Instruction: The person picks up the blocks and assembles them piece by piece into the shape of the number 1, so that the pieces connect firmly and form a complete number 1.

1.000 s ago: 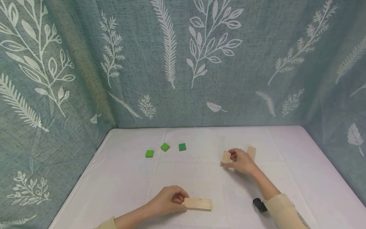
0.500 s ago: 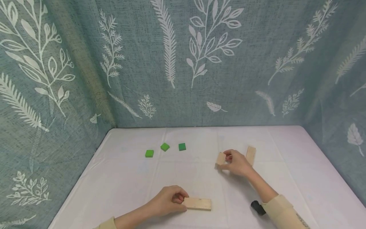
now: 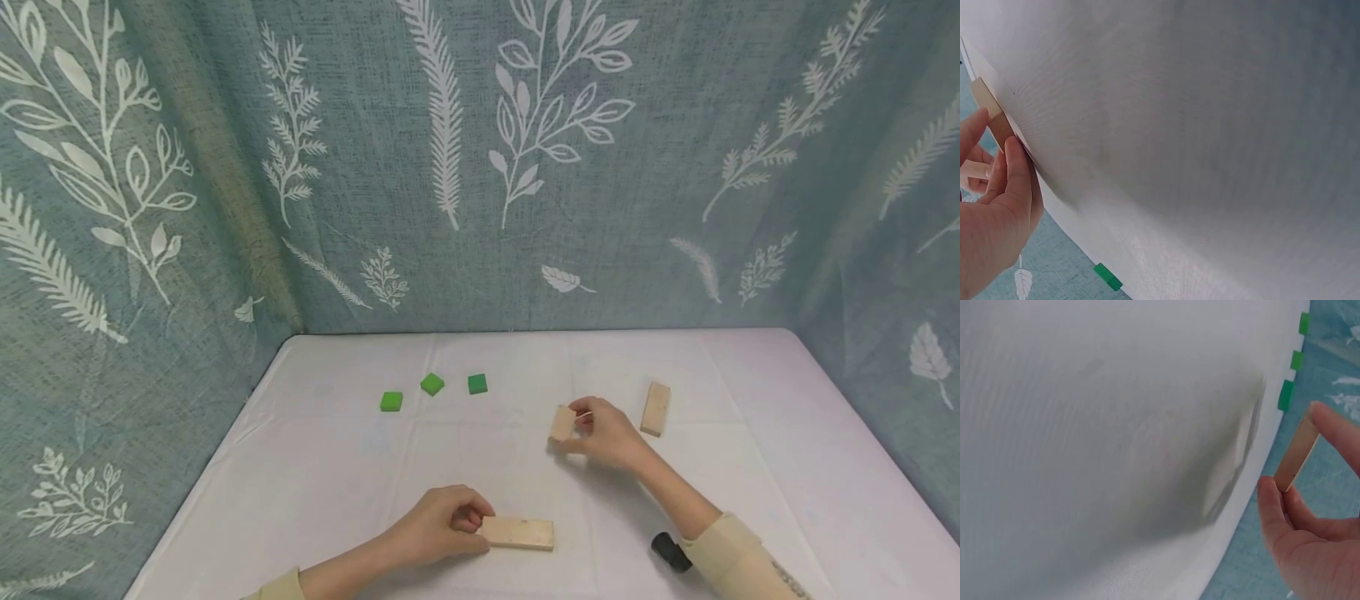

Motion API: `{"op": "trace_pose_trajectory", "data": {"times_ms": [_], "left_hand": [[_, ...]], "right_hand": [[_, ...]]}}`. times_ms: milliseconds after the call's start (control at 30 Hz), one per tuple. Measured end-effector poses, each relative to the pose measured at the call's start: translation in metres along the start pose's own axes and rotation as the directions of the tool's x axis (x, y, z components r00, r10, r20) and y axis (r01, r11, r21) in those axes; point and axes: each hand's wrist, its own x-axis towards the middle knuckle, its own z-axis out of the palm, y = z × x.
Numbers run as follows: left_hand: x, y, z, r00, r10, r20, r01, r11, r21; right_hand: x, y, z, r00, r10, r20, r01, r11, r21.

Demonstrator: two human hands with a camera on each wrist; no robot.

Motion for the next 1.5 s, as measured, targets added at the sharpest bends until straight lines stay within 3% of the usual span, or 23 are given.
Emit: {"op": "trace_pose_trajectory", "data": {"times_ms": [667, 1300, 1500], "left_hand": [[0.0, 0.003, 0.0, 1.0, 0.001, -0.006, -0.001, 1.0, 0.001], [0.0, 0.004, 0.001, 1.0, 0.0, -0.007, 0.0, 1.0, 0.009], [0.0, 0.003, 0.001, 1.0, 0.01, -0.011, -0.01, 1.0, 0.007]], "right_hand": [[-0.008, -0.014, 0.017, 0.997, -0.061, 0.051, 0.059, 0.998, 0.038], [-0.018, -0.022, 0.032, 0.979, -0.132, 0.157, 0.129, 0.991, 0.032], [-0.02, -0.021, 0.038, 0.974, -0.125, 0.188, 0.119, 0.992, 0.044]]}}
